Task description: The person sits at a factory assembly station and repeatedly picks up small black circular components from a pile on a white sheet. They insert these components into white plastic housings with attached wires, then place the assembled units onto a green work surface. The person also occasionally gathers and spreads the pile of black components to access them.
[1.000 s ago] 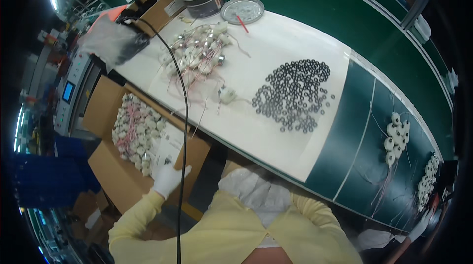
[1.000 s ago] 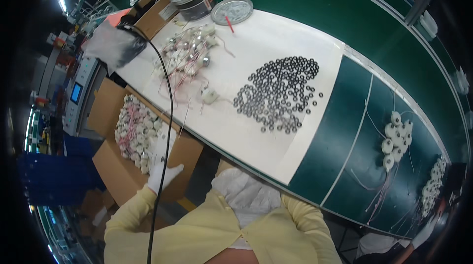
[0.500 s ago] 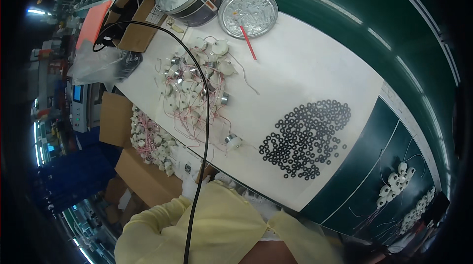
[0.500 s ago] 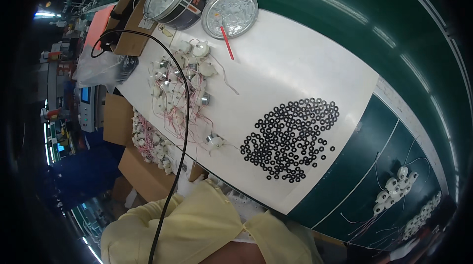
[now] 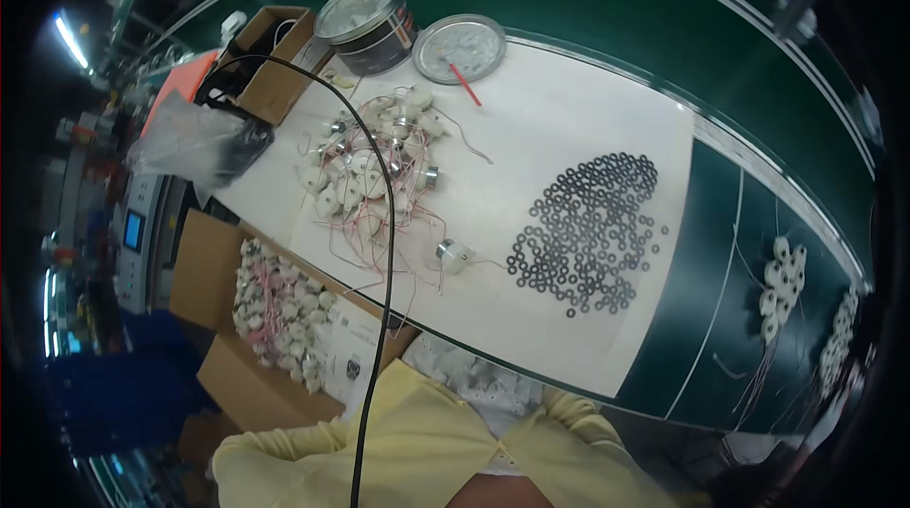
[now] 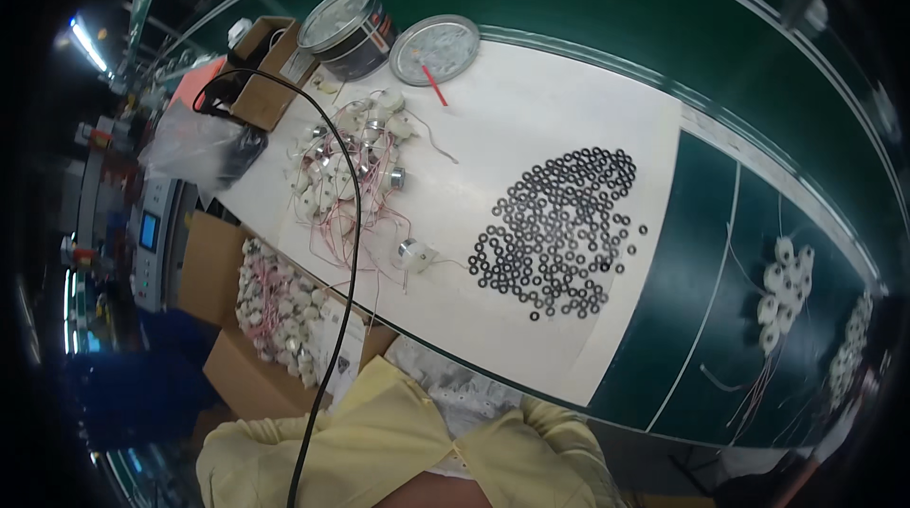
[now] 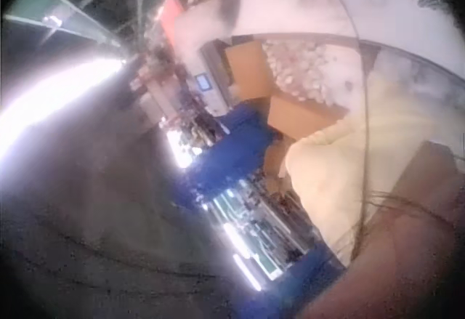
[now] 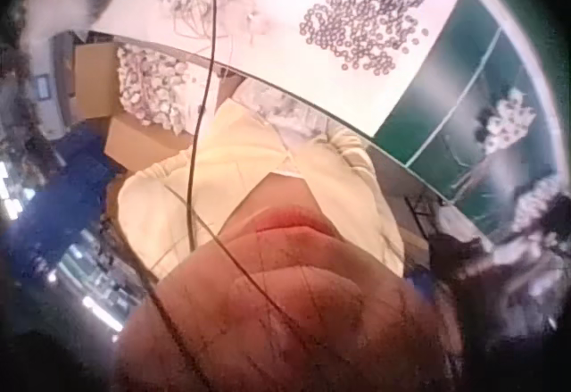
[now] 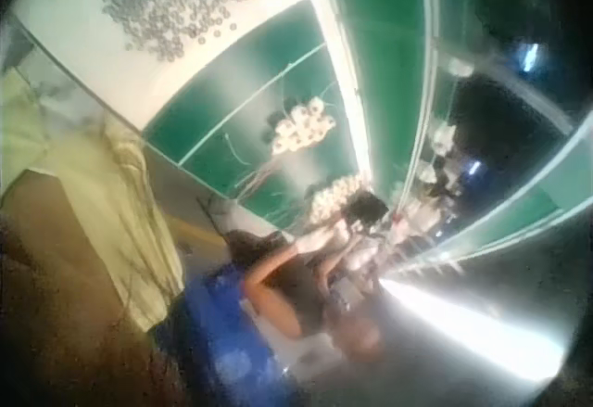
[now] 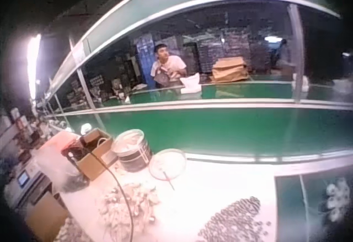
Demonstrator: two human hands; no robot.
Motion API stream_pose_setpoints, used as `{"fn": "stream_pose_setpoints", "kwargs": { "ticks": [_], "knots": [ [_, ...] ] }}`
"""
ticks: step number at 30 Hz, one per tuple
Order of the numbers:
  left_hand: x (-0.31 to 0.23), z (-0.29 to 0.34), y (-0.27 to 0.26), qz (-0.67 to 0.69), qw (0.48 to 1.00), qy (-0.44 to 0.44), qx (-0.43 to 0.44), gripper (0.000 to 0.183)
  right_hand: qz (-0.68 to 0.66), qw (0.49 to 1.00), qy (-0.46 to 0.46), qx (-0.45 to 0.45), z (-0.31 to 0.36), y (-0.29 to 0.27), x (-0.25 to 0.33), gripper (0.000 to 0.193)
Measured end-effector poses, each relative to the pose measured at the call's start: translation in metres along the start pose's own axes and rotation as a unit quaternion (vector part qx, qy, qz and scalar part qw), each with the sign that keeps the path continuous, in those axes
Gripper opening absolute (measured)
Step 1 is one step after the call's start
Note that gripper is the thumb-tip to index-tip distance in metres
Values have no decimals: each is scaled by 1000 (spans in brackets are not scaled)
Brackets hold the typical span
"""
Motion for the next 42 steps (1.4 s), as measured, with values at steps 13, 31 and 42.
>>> {"fn": "stream_pose_setpoints", "kwargs": {
  "ticks": [13,31,42],
  "knots": [
    [-89,-43,-42,85,991,96,27,41,-14,997,68,-21,-65,31,33,27],
    [-122,-23,-19,166,962,208,55,44,9,998,61,-5,-87,67,30,28],
    [-111,-4,8,135,949,272,88,44,-19,997,78,-17,-95,31,35,32]
  ]
}}
Point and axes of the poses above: each hand's wrist, its own z-axis away from the middle knuckle, its own y-axis out of the palm, x = y × z, the point moved 8 cm from there along -z, towards the middle knuckle, and after that the axes turned 15 degrees about x, right-handed, at the moved point
